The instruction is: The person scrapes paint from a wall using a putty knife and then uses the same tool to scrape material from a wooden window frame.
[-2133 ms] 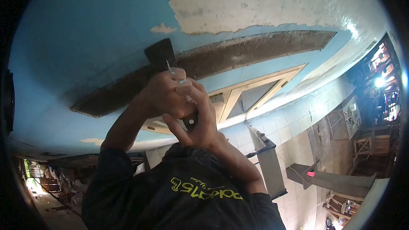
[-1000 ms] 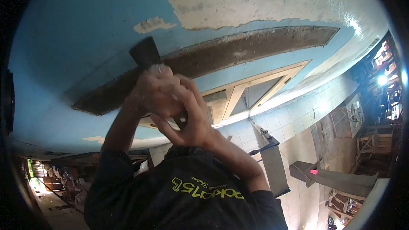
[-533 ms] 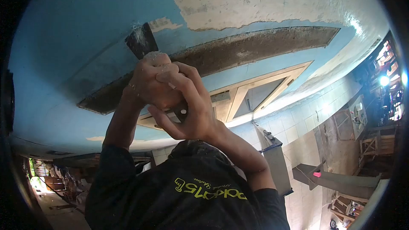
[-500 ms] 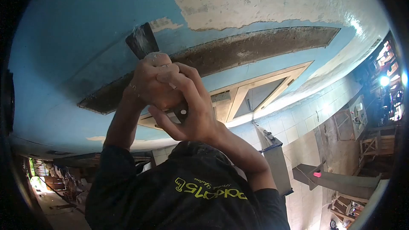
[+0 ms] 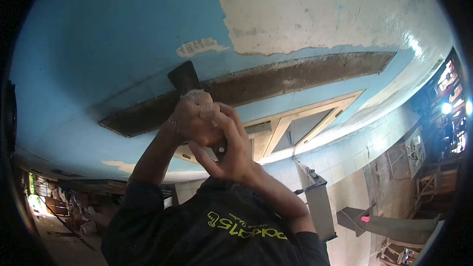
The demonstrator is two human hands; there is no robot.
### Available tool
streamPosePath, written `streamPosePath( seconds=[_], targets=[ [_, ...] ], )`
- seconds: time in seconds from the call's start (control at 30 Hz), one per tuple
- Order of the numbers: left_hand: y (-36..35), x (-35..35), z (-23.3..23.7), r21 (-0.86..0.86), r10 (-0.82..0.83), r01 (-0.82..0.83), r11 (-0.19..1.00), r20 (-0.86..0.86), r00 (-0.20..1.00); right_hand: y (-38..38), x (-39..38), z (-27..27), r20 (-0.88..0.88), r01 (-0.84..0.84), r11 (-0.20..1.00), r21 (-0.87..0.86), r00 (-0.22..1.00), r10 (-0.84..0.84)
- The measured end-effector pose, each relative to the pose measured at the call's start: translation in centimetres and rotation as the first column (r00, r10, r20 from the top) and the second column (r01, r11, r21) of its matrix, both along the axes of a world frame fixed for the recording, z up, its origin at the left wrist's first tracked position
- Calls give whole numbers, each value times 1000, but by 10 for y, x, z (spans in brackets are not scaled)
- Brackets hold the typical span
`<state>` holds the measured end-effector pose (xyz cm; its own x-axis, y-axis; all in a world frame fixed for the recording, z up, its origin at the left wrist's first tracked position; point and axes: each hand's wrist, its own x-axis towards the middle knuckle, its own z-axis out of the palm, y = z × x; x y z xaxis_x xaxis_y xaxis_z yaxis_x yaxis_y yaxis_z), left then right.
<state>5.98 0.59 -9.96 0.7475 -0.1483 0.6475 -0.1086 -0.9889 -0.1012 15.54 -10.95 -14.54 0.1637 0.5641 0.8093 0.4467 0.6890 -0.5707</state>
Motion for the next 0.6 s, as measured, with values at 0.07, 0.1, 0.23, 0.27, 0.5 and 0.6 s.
streamPosePath(
  seconds=[0.07, 0.1, 0.23, 0.27, 0.5, 0.6],
  targets=[
    [3, -1, 3, 23, -19, 19, 1000, 7, 1000, 6, 2, 4, 7, -10, 999, 30, 1000, 10],
    [7, 1, 17, 79, -58, 55, 995, 30, 998, 7, 1, 7, -1, -16, 999, 34, 1000, 16],
    [4, -1, 29, 181, -26, 18, 983, 42, 999, 9, 3, 21, 9, -38, 998, 60, 999, 37],
    [2, -2, 22, 156, -19, 12, 988, 41, 999, 7, 1, 15, -10, -28, 999, 31, 1000, 28],
    [7, -3, 18, 30, -28, 27, 999, 44, 999, 8, 1, 17, 16, -17, 999, 29, 1000, 17],
    [6, -2, 18, 37, 11, -14, 999, 77, 997, 8, 2, 27, 14, -26, 999, 45, 1000, 26]
  ],
)
